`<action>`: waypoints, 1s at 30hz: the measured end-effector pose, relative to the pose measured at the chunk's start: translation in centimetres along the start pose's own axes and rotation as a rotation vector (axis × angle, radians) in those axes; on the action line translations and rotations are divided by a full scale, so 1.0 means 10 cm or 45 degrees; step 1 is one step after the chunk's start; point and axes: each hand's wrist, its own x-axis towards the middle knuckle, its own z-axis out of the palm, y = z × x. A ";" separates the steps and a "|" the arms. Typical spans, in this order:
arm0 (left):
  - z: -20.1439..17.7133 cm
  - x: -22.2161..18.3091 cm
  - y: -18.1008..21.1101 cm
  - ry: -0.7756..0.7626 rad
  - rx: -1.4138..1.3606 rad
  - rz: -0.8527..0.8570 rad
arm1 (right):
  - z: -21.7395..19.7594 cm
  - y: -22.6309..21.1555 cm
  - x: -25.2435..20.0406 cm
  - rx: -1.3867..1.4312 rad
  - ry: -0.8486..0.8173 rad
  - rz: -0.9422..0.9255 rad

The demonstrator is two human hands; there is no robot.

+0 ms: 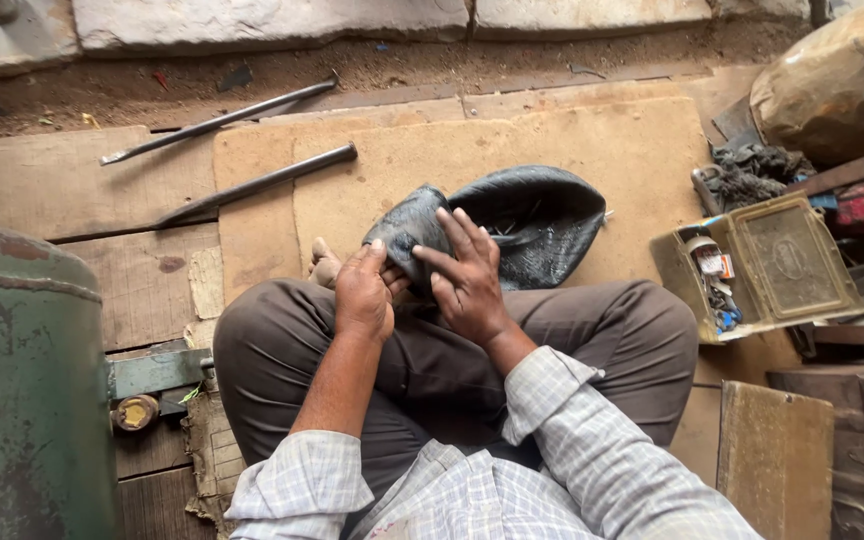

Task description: Repairing a puncture in a motorcycle inner tube by cleaning the surface with a file, applying a patch, and hammering it to seal.

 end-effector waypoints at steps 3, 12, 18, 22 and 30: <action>-0.02 0.03 -0.02 0.002 -0.012 -0.005 | -0.01 -0.07 0.09 -0.022 0.005 0.014; -0.03 0.05 -0.02 0.013 -0.030 -0.007 | 0.03 -0.05 0.03 -0.110 -0.026 -0.027; -0.16 0.15 -0.14 -0.029 -0.039 0.039 | 0.01 -0.10 0.17 -0.077 -0.050 0.028; -0.05 0.09 -0.05 0.005 -0.040 0.008 | -0.01 -0.04 0.12 -0.061 -0.105 -0.080; -0.94 1.09 -1.13 0.016 -0.117 0.188 | 0.00 -0.11 0.23 0.026 -0.051 -0.136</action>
